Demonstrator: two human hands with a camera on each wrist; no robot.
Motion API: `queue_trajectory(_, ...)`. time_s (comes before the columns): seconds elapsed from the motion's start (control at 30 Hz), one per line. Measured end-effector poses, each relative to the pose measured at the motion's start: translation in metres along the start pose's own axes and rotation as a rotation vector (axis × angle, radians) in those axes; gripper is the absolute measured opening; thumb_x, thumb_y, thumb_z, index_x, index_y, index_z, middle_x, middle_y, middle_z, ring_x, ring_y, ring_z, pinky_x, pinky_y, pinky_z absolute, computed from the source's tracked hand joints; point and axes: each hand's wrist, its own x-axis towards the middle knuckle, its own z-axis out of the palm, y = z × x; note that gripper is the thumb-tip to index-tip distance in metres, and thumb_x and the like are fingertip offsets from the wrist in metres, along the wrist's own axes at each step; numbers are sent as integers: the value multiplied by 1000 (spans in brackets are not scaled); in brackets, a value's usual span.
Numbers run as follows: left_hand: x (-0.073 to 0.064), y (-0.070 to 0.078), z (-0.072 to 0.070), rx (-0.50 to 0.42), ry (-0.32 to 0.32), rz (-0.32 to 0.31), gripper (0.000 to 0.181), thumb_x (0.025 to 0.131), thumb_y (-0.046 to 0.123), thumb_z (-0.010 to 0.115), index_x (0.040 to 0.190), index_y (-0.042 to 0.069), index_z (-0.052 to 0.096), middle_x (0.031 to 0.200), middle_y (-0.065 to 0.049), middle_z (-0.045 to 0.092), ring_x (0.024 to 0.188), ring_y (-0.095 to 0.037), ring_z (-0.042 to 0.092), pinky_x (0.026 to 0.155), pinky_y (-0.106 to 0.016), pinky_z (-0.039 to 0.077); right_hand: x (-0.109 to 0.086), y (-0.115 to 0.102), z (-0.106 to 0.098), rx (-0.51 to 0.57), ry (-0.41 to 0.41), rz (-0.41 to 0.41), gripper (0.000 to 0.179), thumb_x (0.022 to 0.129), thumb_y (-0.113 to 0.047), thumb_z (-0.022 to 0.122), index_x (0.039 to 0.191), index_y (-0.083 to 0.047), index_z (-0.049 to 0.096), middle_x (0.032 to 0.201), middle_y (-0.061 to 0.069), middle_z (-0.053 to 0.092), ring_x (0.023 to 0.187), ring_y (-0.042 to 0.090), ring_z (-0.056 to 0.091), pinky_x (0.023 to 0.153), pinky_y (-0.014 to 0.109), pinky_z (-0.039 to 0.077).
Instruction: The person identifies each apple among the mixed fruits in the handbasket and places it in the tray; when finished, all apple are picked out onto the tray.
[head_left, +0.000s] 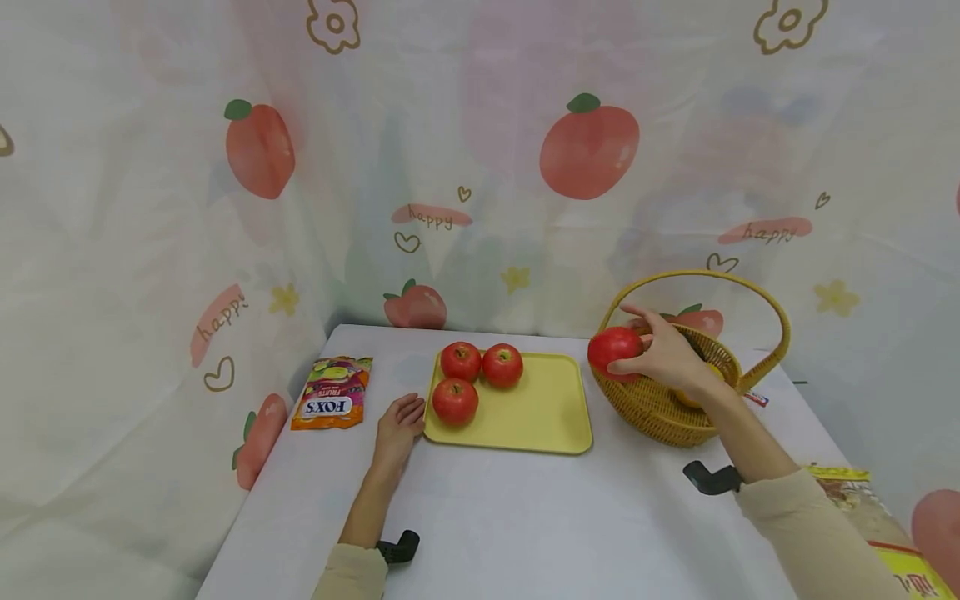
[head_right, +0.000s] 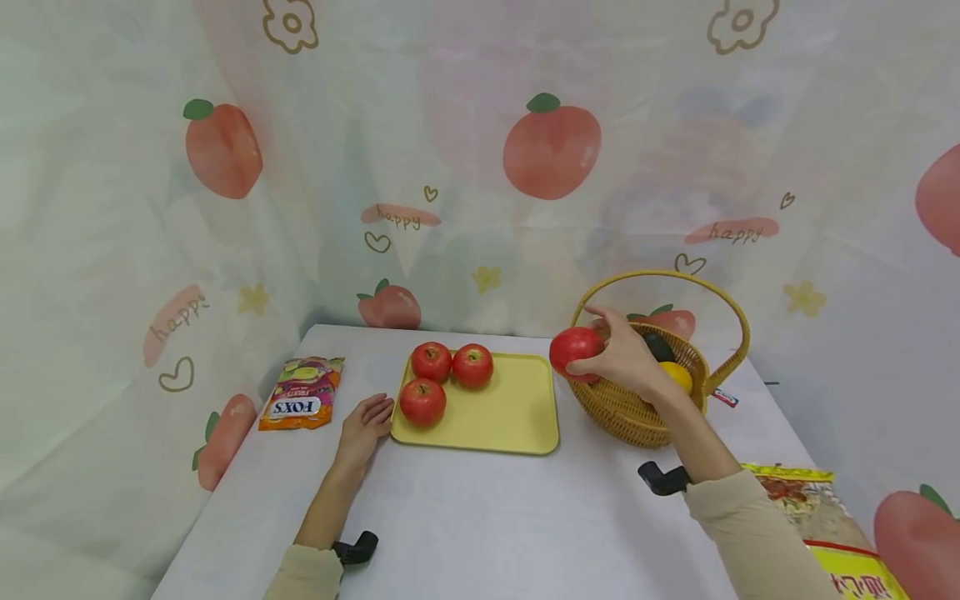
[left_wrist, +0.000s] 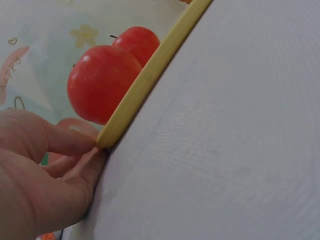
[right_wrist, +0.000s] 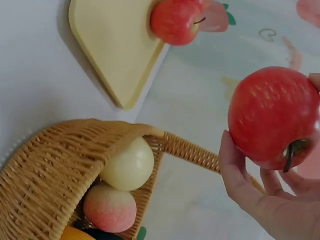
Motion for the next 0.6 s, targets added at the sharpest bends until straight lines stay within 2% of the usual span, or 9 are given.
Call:
queue_trajectory(0.13,1,0,1,2,0,-2,54,99,-12,58,151,-1,47,149,-25,53,140,-36,53,113,-43,47,-3,-7,8,7,25,-28,108,84,-21,88,167,-16,19,150,23,46,123,41,53,96,54,56)
queue_trajectory(0.37,1,0,1,7,11,-6,54,98,-13,58,150,-1,48,148,-25,55,139,-36,54,112,-42,48,-6,-15,20,107,8,-84,107,83,-17,89,166,-19,21,151,22,52,127,42,52,98,52,58)
queue_trajectory(0.6,1,0,1,-2,3,0,53,99,-13,57,150,-3,47,149,-27,53,140,-38,53,113,-43,47,-3,-14,33,96,26,-117,102,82,-16,89,164,-19,29,150,18,54,131,40,50,97,45,60)
